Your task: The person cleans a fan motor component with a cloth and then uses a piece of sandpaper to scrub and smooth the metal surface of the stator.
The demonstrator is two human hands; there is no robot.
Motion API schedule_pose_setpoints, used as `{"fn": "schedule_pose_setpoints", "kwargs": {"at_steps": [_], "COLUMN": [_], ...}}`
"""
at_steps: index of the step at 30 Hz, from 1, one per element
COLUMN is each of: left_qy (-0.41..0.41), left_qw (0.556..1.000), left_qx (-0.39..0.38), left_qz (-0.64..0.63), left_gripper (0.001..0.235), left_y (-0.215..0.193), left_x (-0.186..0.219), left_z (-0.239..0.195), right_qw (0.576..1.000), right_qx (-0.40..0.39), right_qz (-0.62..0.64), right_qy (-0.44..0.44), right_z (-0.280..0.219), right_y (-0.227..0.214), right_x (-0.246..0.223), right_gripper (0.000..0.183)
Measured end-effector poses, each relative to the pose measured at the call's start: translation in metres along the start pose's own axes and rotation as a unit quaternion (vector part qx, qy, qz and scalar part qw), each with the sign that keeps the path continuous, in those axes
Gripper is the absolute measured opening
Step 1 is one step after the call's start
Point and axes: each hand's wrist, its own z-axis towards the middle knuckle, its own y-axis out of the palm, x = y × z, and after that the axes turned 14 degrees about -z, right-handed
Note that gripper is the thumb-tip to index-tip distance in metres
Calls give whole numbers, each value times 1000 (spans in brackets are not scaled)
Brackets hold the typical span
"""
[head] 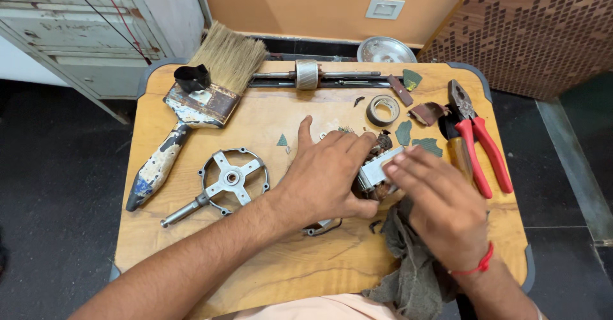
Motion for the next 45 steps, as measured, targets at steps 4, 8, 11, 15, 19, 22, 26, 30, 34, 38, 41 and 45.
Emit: {"fn": "schedule_pose_setpoints", "kwargs": {"at_steps": [4, 8, 11, 15, 19, 22, 26, 30, 34, 38, 41, 45], "left_qy": [-6, -1, -1, -3, 0, 4, -11, 14, 2, -10, 10, -4], "left_qw": [1000, 1000, 1000, 1000, 1000, 1000, 1000, 1000, 1000, 1000, 1000, 1000], "left_qx": [-6, 6, 9, 6, 9, 8, 5, 17, 9, 8, 15, 4], "left_qz": [2, 4, 4, 13, 11, 15, 15, 13, 6, 4, 9, 5], "left_gripper": [96, 97, 93, 96, 95, 96, 92, 95, 92, 90, 89, 95], "left_y": [2, 3, 3, 2, 3, 4, 5, 5, 6, 6, 6, 6], "left_x": [0, 1, 2, 0, 1, 1, 1, -1, 0, 1, 1, 0], "left_z": [1, 0, -2, 1, -1, 0, -1, -1, 0, -1, -1, 2], "right_qw": [1000, 1000, 998, 999, 997, 997, 998, 997, 999, 999, 997, 999], "right_qx": [-4, 1, 7, 22, 27, 31, 51, 4, 22, 14, 13, 18], "right_qz": [-1, 11, 14, 0, 5, -3, 28, 25, 28, 32, 20, 38], "right_qy": [-3, 20, 67, 31, 65, 65, -15, 68, 12, 26, 75, 3], "right_z": [-4, -6, -4, -8, -7, -7, -10, -4, -6, -4, -2, -4], "right_y": [-1, -3, -2, 4, 3, 5, 8, -2, 2, 0, -1, 1], "right_x": [-11, -15, -7, -17, -3, -4, -20, -4, -19, -9, -2, -15], "right_gripper": [44, 46, 43, 43, 40, 38, 35, 46, 42, 41, 41, 42]}}
